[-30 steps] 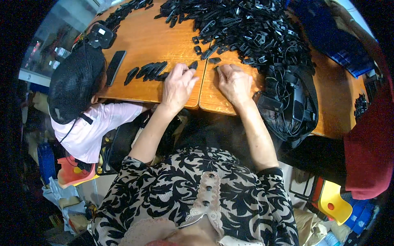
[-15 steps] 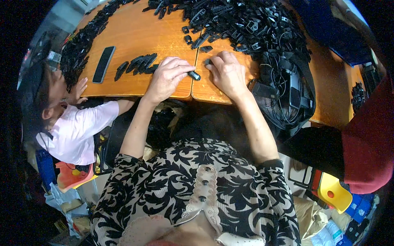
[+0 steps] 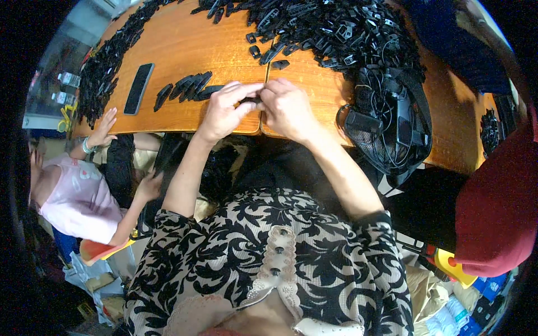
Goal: The person assembles plastic buckle components by picking up individual pieces from the table, snapping them together by hand, and placing the assembled parts on the table.
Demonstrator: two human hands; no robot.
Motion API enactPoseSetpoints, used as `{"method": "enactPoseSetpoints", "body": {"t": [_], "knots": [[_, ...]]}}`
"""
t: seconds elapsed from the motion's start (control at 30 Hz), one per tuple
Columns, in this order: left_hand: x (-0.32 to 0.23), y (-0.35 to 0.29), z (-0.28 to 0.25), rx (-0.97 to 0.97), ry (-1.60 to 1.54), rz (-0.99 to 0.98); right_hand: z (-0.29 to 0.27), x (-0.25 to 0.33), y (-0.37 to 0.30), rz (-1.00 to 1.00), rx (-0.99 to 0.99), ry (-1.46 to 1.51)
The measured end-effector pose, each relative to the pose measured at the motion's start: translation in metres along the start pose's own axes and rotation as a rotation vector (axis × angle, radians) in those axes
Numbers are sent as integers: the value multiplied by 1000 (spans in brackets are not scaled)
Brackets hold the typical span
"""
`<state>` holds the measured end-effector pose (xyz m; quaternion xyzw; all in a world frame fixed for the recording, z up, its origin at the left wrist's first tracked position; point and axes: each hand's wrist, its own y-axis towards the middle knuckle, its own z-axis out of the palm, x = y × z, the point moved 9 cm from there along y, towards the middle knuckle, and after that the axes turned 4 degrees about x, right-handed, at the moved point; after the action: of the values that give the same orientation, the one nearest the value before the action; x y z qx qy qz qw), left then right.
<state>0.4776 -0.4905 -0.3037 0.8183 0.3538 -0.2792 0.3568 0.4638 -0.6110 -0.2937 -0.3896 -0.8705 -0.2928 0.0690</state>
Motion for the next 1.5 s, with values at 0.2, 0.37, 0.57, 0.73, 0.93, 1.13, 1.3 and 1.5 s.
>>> {"method": "enactPoseSetpoints", "body": {"t": [0.2,0.37,0.57,0.73,0.93,1.13,1.3,1.5], "knots": [[-18,-11,-11,-22,395,-5,-4,-28,6,117,-88,234],[-8,-10,-42,-231,767,-93,-18,-47,8,229,-249,-168],[-7,66,-7,-234,591,20,-8,-63,-1,359,-243,-189],[3,76,18,-134,676,45,-21,-73,-9,394,-372,-88],[0,17,1,-110,316,-44,-21,-69,-9,271,-294,155],[16,-5,-14,-204,64,-209,-10,-40,0,75,-134,95],[19,-6,-20,-236,-1,-205,-11,-37,1,95,-122,144],[21,-11,-18,-243,-40,-250,-12,-26,1,23,-119,155]]}}
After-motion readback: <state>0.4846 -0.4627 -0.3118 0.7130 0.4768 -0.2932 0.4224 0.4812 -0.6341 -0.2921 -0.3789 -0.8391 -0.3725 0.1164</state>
